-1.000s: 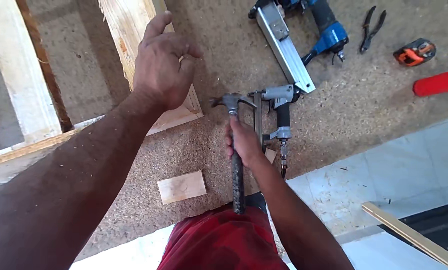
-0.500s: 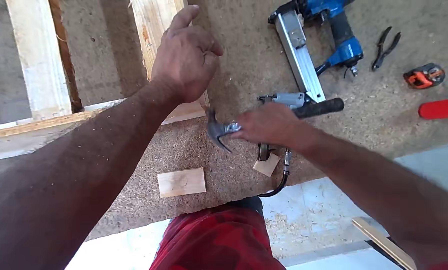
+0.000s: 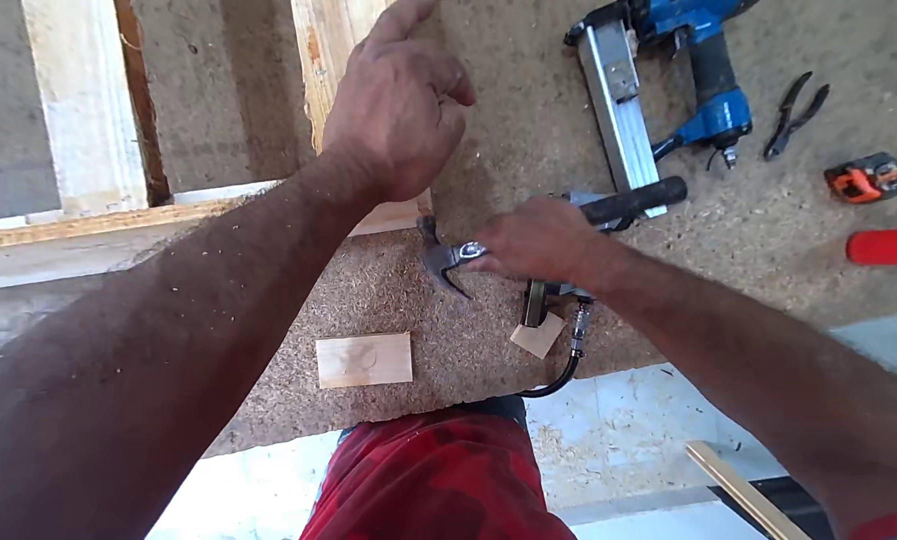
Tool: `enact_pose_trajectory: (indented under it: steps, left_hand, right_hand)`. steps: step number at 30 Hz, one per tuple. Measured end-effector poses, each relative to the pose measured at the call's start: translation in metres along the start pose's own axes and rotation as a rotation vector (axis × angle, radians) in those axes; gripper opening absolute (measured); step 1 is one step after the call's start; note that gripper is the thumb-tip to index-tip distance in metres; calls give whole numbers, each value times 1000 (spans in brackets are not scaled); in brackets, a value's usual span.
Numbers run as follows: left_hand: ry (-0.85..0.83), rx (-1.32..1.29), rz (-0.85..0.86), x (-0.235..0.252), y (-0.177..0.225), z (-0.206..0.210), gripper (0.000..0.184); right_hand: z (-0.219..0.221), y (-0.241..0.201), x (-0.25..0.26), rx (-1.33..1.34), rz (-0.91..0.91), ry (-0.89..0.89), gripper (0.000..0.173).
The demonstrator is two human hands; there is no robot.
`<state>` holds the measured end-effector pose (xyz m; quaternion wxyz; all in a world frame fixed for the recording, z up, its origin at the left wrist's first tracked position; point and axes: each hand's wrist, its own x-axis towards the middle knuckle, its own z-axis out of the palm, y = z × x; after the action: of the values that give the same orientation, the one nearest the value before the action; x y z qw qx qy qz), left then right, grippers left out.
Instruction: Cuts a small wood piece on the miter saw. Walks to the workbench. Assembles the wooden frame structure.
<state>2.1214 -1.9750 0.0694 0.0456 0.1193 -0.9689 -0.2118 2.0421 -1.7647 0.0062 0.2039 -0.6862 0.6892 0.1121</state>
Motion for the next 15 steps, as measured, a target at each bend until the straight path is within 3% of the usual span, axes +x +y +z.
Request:
enact_pose_trajectory:
  steps: [9, 15]
  left_hand:
    - [-16, 0, -26, 1, 1, -1, 38]
    - [-16, 4, -18, 0, 2, 1, 38]
  right_hand:
    - [0, -5, -3, 11, 19, 70, 57]
    - [-7, 0, -7, -5, 54, -2, 55]
